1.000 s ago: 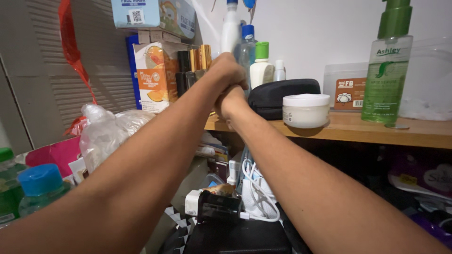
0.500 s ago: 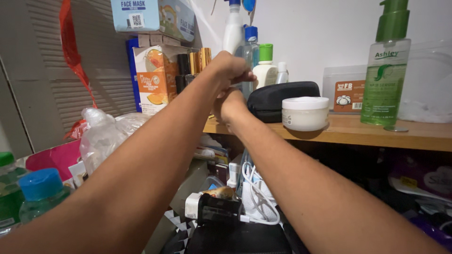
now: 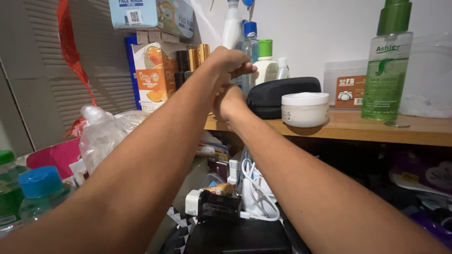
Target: The person picks up and moves various items on a cluttered wooden shelf by hand, including boxes of medicine, bottles of water, lotion, and a black storage case. They open a small box, unzip a black pouch to check its contents, and relocate several bottles and containers to different positions on the shelf.
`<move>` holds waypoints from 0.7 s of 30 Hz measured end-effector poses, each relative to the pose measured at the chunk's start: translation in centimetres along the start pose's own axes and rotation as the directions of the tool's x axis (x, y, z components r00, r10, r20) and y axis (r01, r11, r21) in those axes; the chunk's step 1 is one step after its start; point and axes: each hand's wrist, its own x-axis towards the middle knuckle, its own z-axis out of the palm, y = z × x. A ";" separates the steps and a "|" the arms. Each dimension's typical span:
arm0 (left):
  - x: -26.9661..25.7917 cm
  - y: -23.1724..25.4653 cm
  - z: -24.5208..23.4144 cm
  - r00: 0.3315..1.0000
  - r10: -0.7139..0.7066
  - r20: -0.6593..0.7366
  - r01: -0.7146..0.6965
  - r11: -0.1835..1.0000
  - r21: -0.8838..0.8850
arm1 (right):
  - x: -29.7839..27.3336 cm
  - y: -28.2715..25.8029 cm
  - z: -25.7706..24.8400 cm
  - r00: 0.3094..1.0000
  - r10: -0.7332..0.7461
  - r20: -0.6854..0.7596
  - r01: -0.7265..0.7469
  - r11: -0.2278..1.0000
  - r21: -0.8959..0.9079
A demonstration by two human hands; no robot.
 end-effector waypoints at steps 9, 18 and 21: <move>-2.5 0.6 -1.3 0.983 0.182 -0.025 -0.183 0.982 -0.042 | 0.7 0.2 0.4 0.858 -0.468 0.214 0.490 0.617 -0.615; -4.2 -5.3 -6.6 0.584 0.607 -0.539 -0.402 0.794 0.457 | -1.5 -3.6 -0.5 0.996 0.072 0.058 -0.078 0.991 0.108; -4.7 -8.0 -7.2 0.662 0.534 -0.526 -0.309 0.834 0.458 | -2.2 -4.5 -0.7 0.997 0.075 0.017 -0.074 0.995 -0.062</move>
